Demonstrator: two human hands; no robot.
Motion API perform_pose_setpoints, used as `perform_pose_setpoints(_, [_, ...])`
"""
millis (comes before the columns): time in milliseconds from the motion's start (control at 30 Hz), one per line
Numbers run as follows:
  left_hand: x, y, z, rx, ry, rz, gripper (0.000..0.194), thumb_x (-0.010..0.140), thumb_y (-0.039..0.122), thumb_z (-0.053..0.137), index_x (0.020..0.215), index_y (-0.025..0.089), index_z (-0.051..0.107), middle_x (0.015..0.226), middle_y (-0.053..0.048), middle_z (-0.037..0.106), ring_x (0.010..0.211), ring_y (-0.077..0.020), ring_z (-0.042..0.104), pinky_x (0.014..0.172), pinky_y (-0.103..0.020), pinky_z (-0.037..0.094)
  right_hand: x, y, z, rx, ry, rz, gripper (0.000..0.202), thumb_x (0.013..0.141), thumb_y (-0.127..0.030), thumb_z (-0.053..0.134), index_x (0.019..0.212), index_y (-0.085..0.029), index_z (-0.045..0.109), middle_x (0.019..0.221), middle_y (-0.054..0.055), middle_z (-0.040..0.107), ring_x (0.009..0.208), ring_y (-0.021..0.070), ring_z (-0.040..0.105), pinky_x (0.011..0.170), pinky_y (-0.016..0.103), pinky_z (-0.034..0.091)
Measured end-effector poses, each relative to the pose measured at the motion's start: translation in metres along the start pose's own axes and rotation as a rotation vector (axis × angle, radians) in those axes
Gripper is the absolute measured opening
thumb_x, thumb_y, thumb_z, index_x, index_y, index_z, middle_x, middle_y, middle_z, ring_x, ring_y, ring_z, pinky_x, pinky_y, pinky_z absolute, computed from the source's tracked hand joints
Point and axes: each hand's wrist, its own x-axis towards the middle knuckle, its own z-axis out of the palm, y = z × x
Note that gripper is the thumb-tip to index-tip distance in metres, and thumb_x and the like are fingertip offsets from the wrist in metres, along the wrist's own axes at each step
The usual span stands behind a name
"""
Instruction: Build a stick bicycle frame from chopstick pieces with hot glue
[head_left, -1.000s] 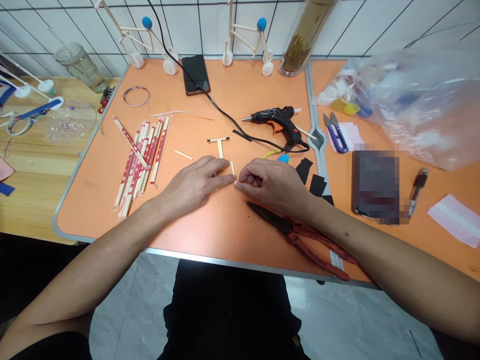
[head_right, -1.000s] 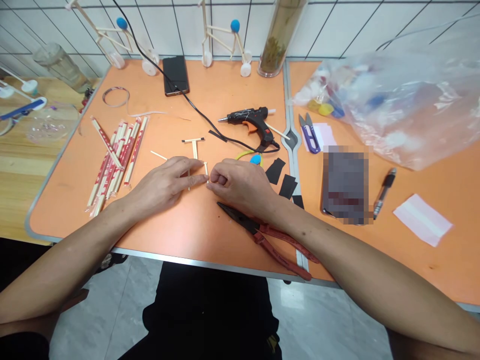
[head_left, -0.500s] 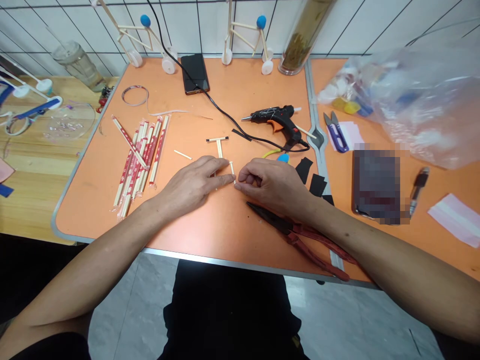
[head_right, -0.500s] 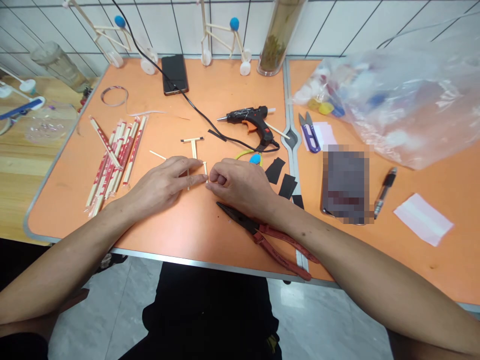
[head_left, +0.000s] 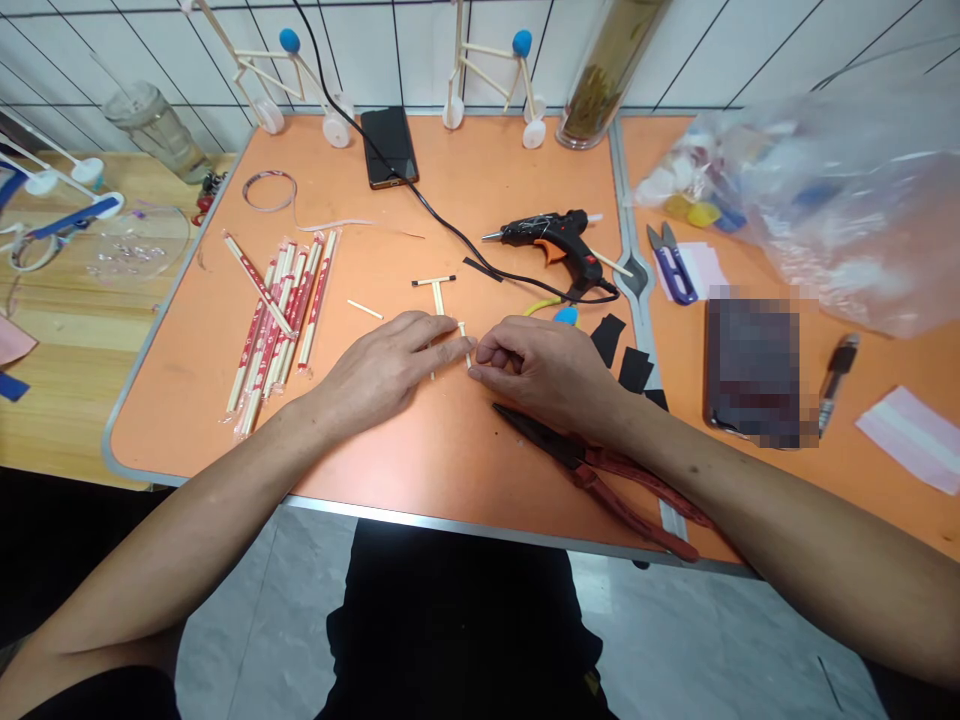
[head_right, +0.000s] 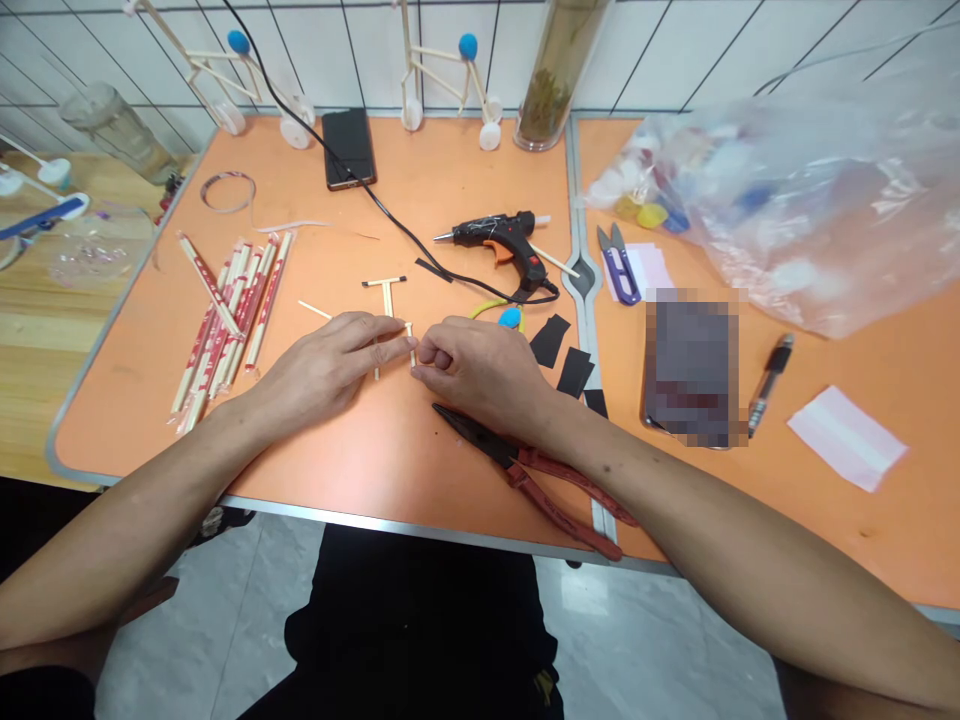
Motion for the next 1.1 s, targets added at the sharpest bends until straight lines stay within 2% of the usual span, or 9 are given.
perform_pose_setpoints(333, [-0.001,-0.001,0.000,-0.022,0.011,-0.027,0.058,0.106,0.001,0.046,0.157,0.022,0.065,0.159,-0.018,0.068,0.143,-0.0319,0.067,0.112,-0.051,0.062,0.000,0.000,-0.001,-0.008,-0.018,0.011,0.013,0.096,-0.025,0.076,0.085,-0.022,0.070,0.086,0.000,0.072,0.076,0.0153,0.060,0.069,0.031,0.035])
perform_pose_setpoints(500, [-0.002,-0.001,-0.004,-0.058,0.032,-0.061,0.063,0.100,-0.001,0.046,0.155,0.023,0.066,0.161,-0.017,0.066,0.145,-0.0320,0.067,0.115,-0.053,0.060,0.000,-0.001,-0.003,-0.007,-0.034,0.019,0.012,0.095,-0.023,0.077,0.085,-0.022,0.070,0.086,0.001,0.073,0.077,0.0160,0.061,0.069,0.031,0.035])
perform_pose_setpoints(600, [0.000,0.000,-0.009,-0.161,0.125,-0.147,0.061,0.094,-0.003,0.047,0.144,0.023,0.069,0.148,-0.014,0.072,0.138,-0.0282,0.069,0.113,-0.049,0.061,0.001,-0.001,-0.004,-0.006,-0.035,0.028,0.012,0.093,-0.023,0.078,0.085,-0.022,0.070,0.086,0.001,0.073,0.076,0.0159,0.061,0.068,0.032,0.034])
perform_pose_setpoints(700, [0.004,0.001,-0.010,-0.217,0.229,-0.274,0.041,0.097,0.004,0.052,0.126,0.023,0.073,0.128,-0.010,0.075,0.122,-0.0251,0.073,0.106,-0.044,0.062,0.000,-0.001,-0.003,0.001,-0.037,0.035,0.012,0.094,-0.024,0.078,0.085,-0.022,0.071,0.086,0.001,0.073,0.076,0.0162,0.061,0.068,0.032,0.034])
perform_pose_setpoints(833, [0.008,-0.001,-0.006,-0.185,0.247,-0.365,0.017,0.103,0.016,0.060,0.110,0.020,0.075,0.115,-0.009,0.076,0.108,-0.0242,0.073,0.096,-0.041,0.061,0.000,-0.002,-0.002,-0.003,-0.014,0.047,0.014,0.095,-0.028,0.078,0.085,-0.022,0.071,0.086,0.002,0.074,0.076,0.0166,0.061,0.068,0.033,0.035])
perform_pose_setpoints(967, [0.009,-0.005,-0.006,-0.229,0.294,-0.420,0.013,0.101,0.016,0.064,0.104,0.020,0.077,0.107,-0.007,0.076,0.099,-0.0210,0.072,0.089,-0.037,0.059,0.003,-0.001,-0.004,0.020,-0.010,0.052,0.017,0.096,-0.029,0.075,0.082,-0.021,0.069,0.084,0.003,0.073,0.075,0.0172,0.062,0.069,0.033,0.038])
perform_pose_setpoints(1100, [0.007,-0.008,-0.021,-0.242,0.281,-0.492,0.011,0.099,0.016,0.067,0.100,0.020,0.077,0.101,-0.005,0.076,0.091,-0.0195,0.070,0.082,-0.034,0.057,0.011,-0.005,-0.010,-0.028,-0.084,0.093,0.022,0.096,-0.035,0.074,0.080,-0.022,0.065,0.085,0.004,0.074,0.076,0.0189,0.061,0.069,0.034,0.038])
